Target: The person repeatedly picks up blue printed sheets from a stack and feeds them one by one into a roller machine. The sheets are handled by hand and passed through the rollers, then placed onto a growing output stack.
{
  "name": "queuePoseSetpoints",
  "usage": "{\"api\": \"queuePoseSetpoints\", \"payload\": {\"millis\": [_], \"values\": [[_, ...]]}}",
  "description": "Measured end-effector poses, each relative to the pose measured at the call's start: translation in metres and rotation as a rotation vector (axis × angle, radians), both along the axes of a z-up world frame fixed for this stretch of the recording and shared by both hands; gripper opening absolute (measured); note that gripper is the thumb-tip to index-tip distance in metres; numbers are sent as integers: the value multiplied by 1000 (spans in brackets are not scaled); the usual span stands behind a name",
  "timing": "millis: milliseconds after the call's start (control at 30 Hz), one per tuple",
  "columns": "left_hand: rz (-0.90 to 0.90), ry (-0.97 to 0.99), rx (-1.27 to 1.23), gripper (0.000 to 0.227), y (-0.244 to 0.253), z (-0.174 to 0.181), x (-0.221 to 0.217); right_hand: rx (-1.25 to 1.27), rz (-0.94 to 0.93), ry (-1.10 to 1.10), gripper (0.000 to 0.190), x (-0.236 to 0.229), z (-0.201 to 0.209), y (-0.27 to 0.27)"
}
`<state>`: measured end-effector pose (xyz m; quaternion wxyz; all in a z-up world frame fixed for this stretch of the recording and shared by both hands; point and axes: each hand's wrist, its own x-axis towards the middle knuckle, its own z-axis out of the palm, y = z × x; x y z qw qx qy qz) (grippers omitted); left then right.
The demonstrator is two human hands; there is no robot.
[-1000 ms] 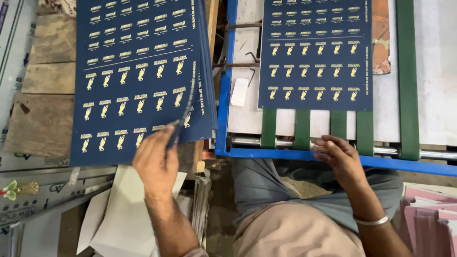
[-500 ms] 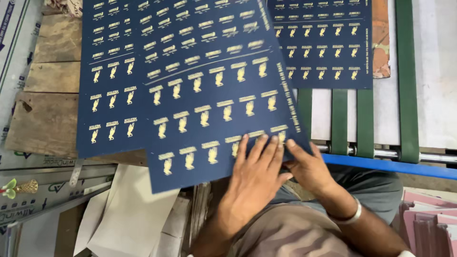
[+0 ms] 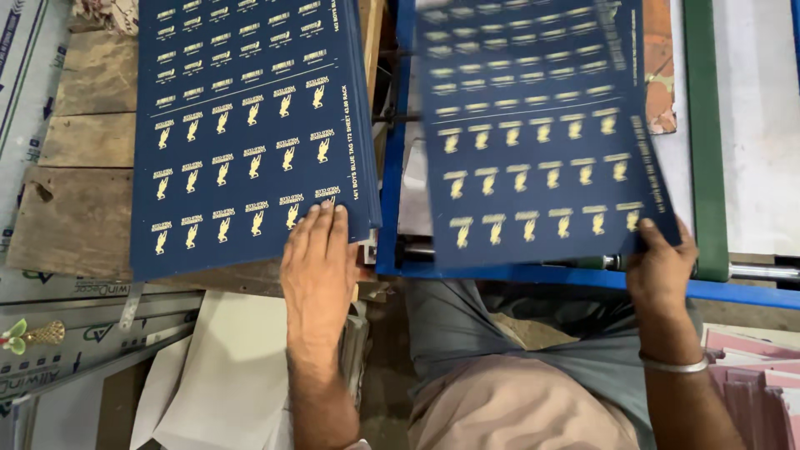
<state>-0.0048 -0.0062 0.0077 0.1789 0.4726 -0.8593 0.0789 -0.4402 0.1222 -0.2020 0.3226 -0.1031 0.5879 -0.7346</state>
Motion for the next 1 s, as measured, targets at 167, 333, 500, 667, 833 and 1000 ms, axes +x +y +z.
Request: {"api": "queuePoseSetpoints", "payload": {"millis": [167, 333, 500, 667, 833, 1000], "values": [[-2, 41, -39, 45, -4, -6, 8, -86, -56, 5, 22, -9, -7, -1], [-15, 93, -55, 43, -4, -3, 8, -2, -58, 47, 23, -4, -29, 21], [-12, 127, -67, 43, -3, 0, 7, 136, -72, 24, 24, 14, -51, 64], [-6, 140, -68, 41, -3, 3, 8, 69, -76, -46, 29, 39, -58, 97], [-23, 132, -65, 41, -3, 5, 9, 91, -41, 55, 26, 45, -58, 95], [-17, 152, -55, 42, -4, 4, 8, 44, -36, 52, 26, 32, -48, 58]]}}
